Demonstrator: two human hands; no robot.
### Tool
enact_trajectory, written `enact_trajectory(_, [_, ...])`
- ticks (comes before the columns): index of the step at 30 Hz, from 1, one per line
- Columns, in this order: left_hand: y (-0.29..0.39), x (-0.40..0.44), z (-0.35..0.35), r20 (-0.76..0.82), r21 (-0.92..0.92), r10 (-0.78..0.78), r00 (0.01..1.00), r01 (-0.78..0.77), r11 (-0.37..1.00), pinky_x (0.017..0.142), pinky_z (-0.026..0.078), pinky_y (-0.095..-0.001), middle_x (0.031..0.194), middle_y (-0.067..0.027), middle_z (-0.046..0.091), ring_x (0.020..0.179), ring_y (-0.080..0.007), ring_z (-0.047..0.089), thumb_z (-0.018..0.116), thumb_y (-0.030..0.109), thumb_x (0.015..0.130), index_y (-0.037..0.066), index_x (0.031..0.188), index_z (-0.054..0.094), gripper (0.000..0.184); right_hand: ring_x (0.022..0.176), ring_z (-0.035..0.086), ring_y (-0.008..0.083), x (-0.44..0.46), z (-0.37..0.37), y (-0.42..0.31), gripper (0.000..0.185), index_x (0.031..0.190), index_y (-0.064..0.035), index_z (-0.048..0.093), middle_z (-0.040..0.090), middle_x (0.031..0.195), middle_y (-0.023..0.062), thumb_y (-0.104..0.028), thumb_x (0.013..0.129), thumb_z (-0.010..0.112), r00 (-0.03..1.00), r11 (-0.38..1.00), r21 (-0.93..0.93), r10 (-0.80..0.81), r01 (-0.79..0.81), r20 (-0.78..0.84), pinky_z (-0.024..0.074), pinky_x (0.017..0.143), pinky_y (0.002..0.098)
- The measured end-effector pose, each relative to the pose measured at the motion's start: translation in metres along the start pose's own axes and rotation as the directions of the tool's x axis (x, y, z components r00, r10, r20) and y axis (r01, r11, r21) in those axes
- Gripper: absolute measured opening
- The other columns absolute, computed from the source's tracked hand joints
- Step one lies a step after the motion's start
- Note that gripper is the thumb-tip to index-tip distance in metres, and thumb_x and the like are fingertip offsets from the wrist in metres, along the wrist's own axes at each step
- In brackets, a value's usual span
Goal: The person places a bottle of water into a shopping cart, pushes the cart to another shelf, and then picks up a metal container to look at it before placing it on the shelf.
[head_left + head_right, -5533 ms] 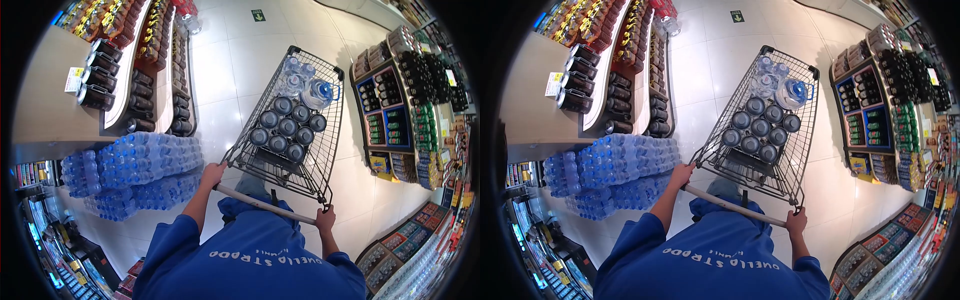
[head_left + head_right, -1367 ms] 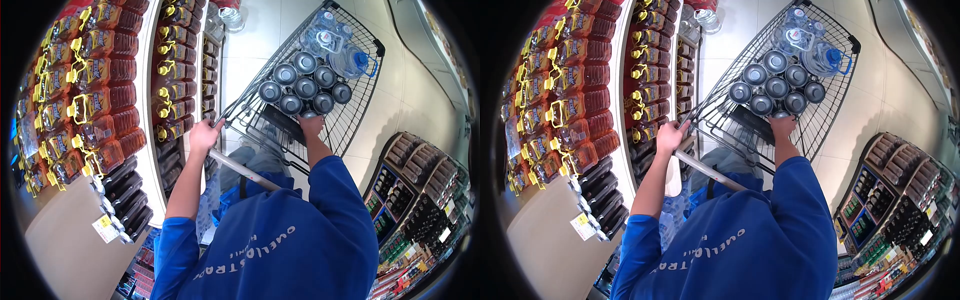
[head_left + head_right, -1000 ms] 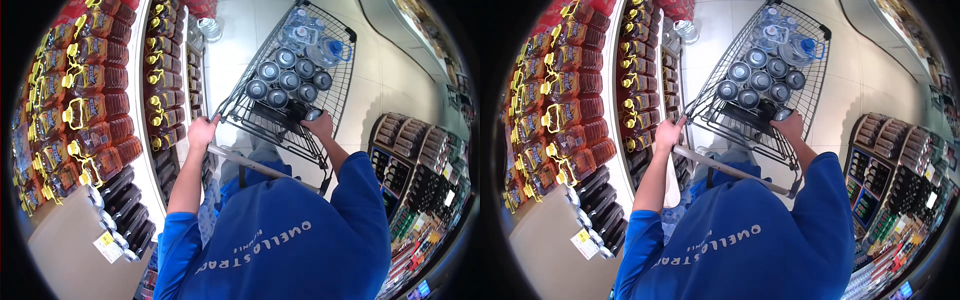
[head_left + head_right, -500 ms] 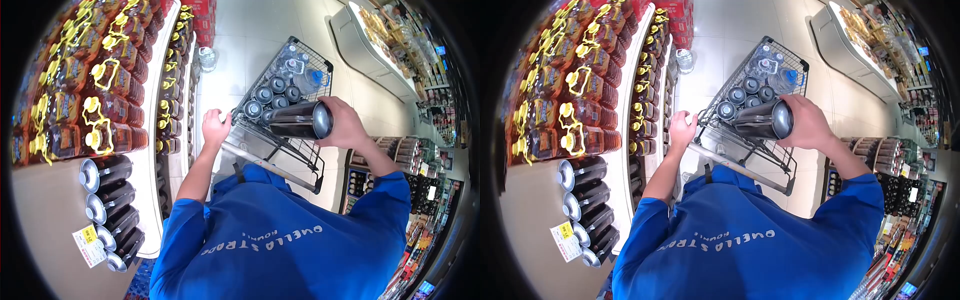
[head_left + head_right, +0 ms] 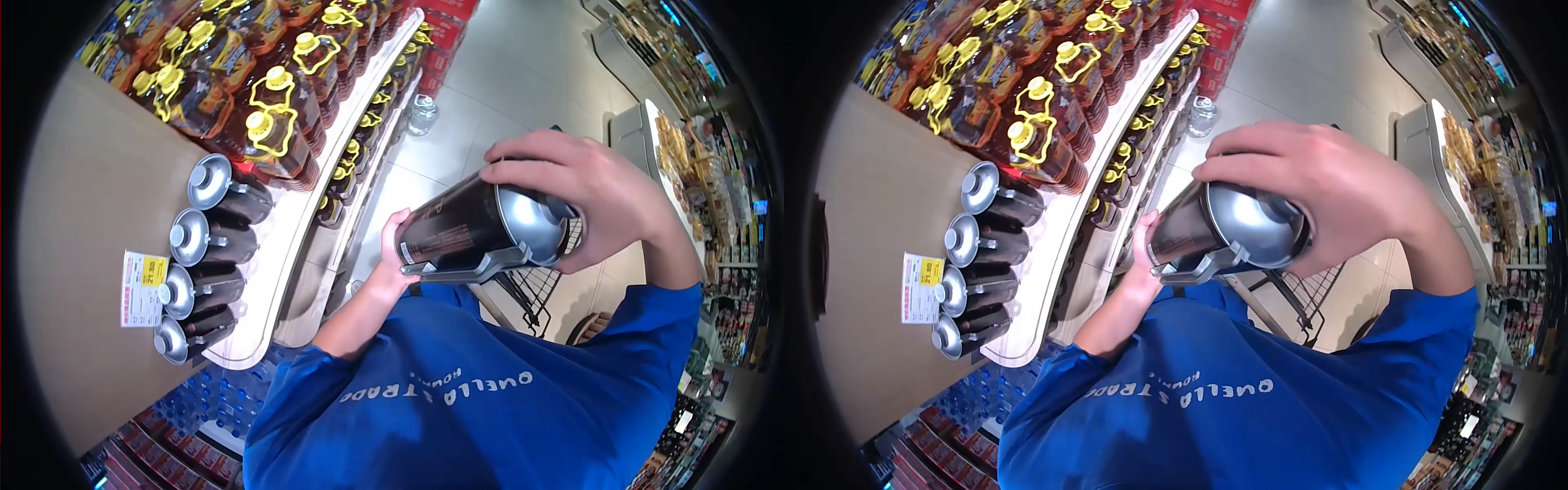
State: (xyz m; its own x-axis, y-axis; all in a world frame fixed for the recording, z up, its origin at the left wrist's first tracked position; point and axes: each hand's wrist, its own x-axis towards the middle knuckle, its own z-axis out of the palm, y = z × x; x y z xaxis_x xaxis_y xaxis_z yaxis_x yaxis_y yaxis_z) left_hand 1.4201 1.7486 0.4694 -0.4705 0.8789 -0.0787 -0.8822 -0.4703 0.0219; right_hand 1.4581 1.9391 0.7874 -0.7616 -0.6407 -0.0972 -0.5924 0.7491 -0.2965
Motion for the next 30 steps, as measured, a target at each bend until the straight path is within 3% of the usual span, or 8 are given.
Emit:
enact_trajectory(4, [0.002,-0.025,0.013,-0.025,-0.054,0.248,0.968,-0.249,0.967,0.104,0.049,-0.0547,0.135,-0.0238,0.061,0.12,-0.0396,0.063,0.041,0.049,0.097,0.002,0.14,0.053,0.065,0.133,0.053,0.0343,0.022,0.013,0.033,0.121,0.152,-0.0021,0.04,0.049,0.148,0.02,-0.02,0.046,0.095,0.952,0.942,0.277,-0.105,0.187,-0.288,0.0431,0.112,0.0435])
enact_trajectory(7, [0.003,-0.042,0.015,0.021,-0.076,0.394,0.919,-0.391,0.917,0.091,0.05,-0.0723,0.143,-0.0188,0.056,0.122,-0.0426,0.061,0.041,0.058,0.096,0.014,0.148,0.048,0.069,0.14,0.047,0.0252,0.038,0.061,0.047,0.139,0.159,0.0003,0.021,0.04,0.156,0.0185,-0.03,0.051,0.103,0.866,0.579,0.775,0.223,0.252,-0.448,0.037,0.118,0.0405])
enact_trajectory(10, [0.0,-0.055,0.043,-0.065,0.001,0.602,0.795,-0.604,0.797,0.093,0.053,-0.0646,0.143,-0.0181,0.057,0.122,-0.0403,0.062,0.039,0.058,0.096,0.011,0.147,0.049,0.07,0.142,0.044,0.0257,0.071,0.114,0.04,0.125,0.159,0.0012,0.021,0.045,0.151,0.0171,-0.065,0.073,0.083,0.721,0.445,0.793,0.37,0.417,-0.586,0.0356,0.117,0.0425])
enact_trajectory(13, [0.002,-0.065,0.045,0.24,-0.01,0.766,0.597,-0.787,0.617,0.106,0.05,-0.0461,0.14,-0.0194,0.06,0.123,-0.033,0.063,0.034,0.052,0.101,0.0,0.146,0.047,0.07,0.137,0.047,0.0233,0.106,0.153,0.028,0.1,0.156,-0.0023,0.032,0.046,0.151,0.0122,-0.073,0.089,0.059,0.658,0.119,0.809,0.52,0.575,-0.545,0.0377,0.115,0.0422])
enact_trajectory(14, [-0.003,-0.067,0.049,0.289,0.025,0.798,0.529,-0.838,0.546,0.109,0.048,-0.0463,0.141,-0.0193,0.059,0.124,-0.0331,0.062,0.033,0.052,0.101,0.0,0.147,0.046,0.07,0.136,0.049,0.0235,0.113,0.167,0.03,0.093,0.154,-0.0034,0.035,0.049,0.149,0.0112,-0.073,0.094,0.052,0.677,-0.106,0.782,0.581,0.614,-0.452,0.0388,0.115,0.0436])
enact_trajectory(18, [-0.031,-0.062,0.024,0.196,0.323,0.949,0.246,-0.93,0.174,0.116,0.039,-0.0464,0.152,-0.0184,0.046,0.136,-0.0317,0.051,0.043,0.049,0.1,0.003,0.155,0.031,0.073,0.13,0.056,0.0369,0.137,0.174,0.033,0.097,0.154,-0.002,0.034,0.049,0.146,0.0238,-0.077,0.093,0.04,0.843,-0.219,0.852,0.392,0.476,-0.369,0.0529,0.103,0.0517])
enact_trajectory(23, [-0.044,-0.076,0.04,0.264,0.452,0.928,0.264,-0.884,0.123,0.116,0.038,-0.0451,0.153,-0.0185,0.039,0.138,-0.0303,0.046,0.066,0.043,0.09,0.005,0.159,0.012,0.095,0.13,0.055,0.0426,0.164,0.157,0.0,0.11,0.156,-0.0011,0.029,0.048,0.145,0.0268,-0.083,0.085,0.048,0.859,-0.444,0.771,-0.009,0.456,-0.512,0.0546,0.1,0.0542])
enact_trajectory(30, [0.0,-0.114,0.035,0.252,0.65,0.785,0.566,-0.7,0.296,0.109,0.042,-0.0383,0.137,-0.0147,0.047,0.127,-0.0238,0.051,0.089,0.029,0.07,0.0,0.145,0.028,0.101,0.131,0.054,0.0398,0.171,0.16,0.003,0.104,0.155,-0.0021,0.031,0.049,0.145,0.0241,-0.079,0.087,0.048,0.81,-0.442,0.774,-0.16,0.453,-0.565,0.0505,0.104,0.0536])
